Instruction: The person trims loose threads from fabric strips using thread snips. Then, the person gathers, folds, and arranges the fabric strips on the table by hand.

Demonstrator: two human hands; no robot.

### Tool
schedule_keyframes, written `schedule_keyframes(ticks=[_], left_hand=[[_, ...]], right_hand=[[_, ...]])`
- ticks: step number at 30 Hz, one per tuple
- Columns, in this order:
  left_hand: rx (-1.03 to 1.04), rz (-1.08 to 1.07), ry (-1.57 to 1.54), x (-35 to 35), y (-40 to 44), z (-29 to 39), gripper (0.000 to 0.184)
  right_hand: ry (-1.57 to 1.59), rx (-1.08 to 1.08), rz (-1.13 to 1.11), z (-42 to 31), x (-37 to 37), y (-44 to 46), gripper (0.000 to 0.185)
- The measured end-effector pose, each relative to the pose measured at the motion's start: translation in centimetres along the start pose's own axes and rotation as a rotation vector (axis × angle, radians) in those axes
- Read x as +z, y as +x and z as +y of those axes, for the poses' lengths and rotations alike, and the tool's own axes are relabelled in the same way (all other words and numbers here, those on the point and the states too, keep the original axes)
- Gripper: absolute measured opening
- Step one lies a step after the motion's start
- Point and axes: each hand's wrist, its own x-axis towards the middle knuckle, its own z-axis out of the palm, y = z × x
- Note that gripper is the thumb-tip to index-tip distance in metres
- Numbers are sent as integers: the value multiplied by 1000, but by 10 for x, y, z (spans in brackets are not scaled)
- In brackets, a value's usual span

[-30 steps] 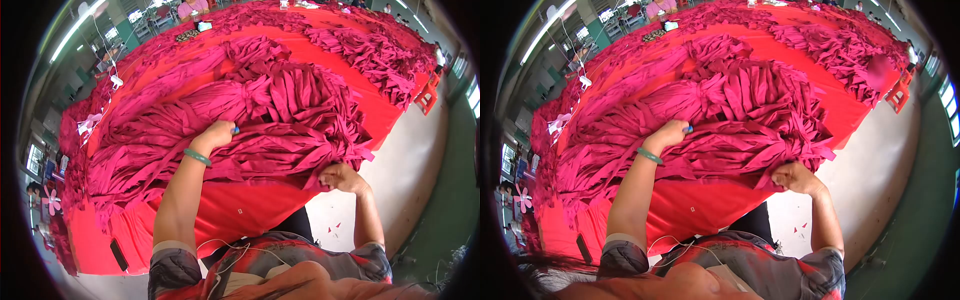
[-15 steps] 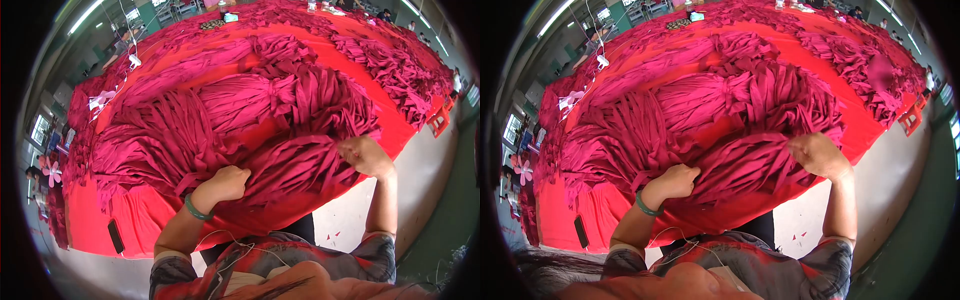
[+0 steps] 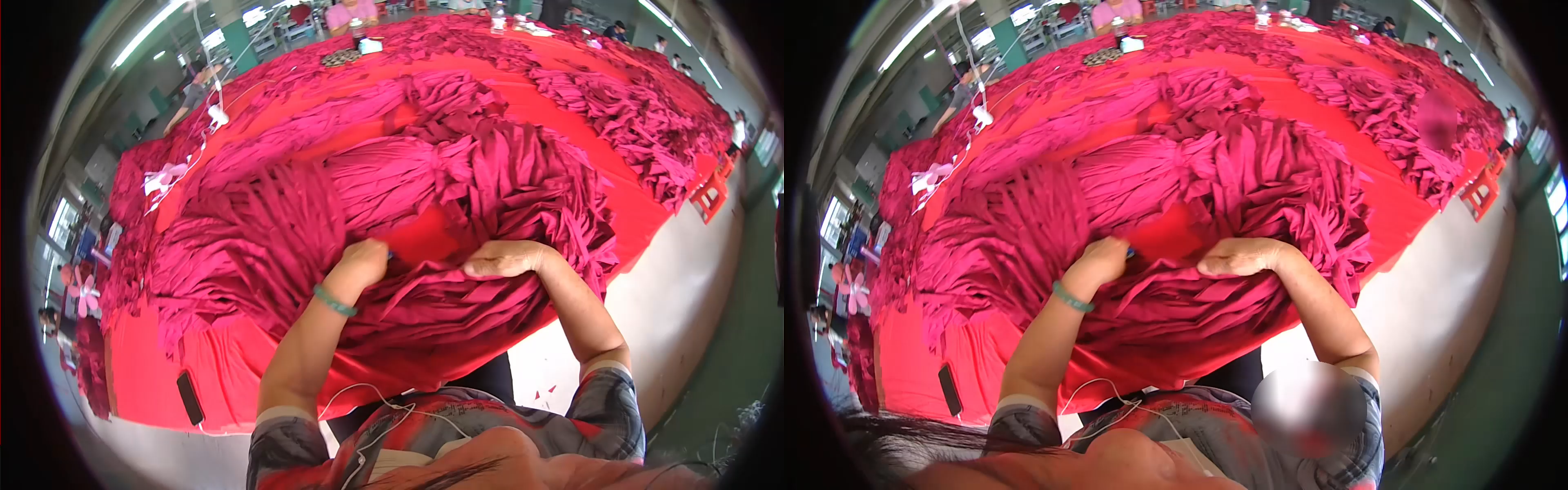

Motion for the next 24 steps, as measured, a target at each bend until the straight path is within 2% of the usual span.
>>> schedule_keyframes(ticks=[1, 3, 5, 7, 8, 9, 10, 11, 12, 13, 14, 15, 16, 17, 18, 19, 21, 23, 24], left_hand=[[-36, -15, 29, -1, -11, 2, 28], [-61, -33, 65, 6, -30, 3, 27], [-107, 49, 42, 15, -43, -3, 24], [-175, 58, 17, 19, -50, -9, 23], [-215, 62, 4, 20, -56, -13, 23], [-232, 70, -5, 18, -60, -14, 23], [-253, 80, -20, 13, -63, -10, 23], [-279, 91, -39, 12, -66, -5, 23], [-282, 128, -64, 13, -66, -4, 24], [-294, 161, -86, 14, -65, -2, 24], [-260, 152, -77, 14, -63, -2, 25], [-238, 141, -65, 16, -61, -4, 25], [-240, 164, -38, 21, -57, -6, 26], [-212, 167, -34, 10, -57, -4, 24], [-193, 210, -101, 11, -52, -7, 17], [-164, 263, -122, 1, -54, -3, 20], [-60, 494, -252, -5, -54, 3, 20], [159, 823, -528, -5, -53, 11, 31], [153, 894, -648, -3, -49, 14, 40]], right_hand=[[15, -44, 281, 7, 6, 0, 43], [-264, -98, 579, 29, -5, 12, 39], [-704, 83, 601, 37, -28, 19, 35], [-1127, 609, 474, 47, -38, 5, 34], [-1229, 872, 428, 71, -47, -2, 30], [-1148, 1044, 522, 85, -55, -17, 26], [-973, 1163, 771, 80, -58, -37, 26], [-742, 1325, 859, 78, -66, -63, 32], [-839, 1255, 1259, 104, -55, -83, 44], [-771, 1207, 1150, 127, -52, -102, 48], [-741, 1002, 1038, 200, -64, -122, 46], [-831, 1086, 873, 185, -68, -121, 44], [-963, 1024, 633, 205, -75, -128, 41], [-866, 1005, 805, 156, -72, -120, 37], [-979, 1022, 800, 98, -67, -106, 37], [-1092, 1048, 797, 54, -65, -90, 38], [-1010, 567, 934, 16, -69, -60, 41], [-228, 10, 986, -42, -34, -10, 46], [80, 22, 882, -57, -15, 11, 45]])
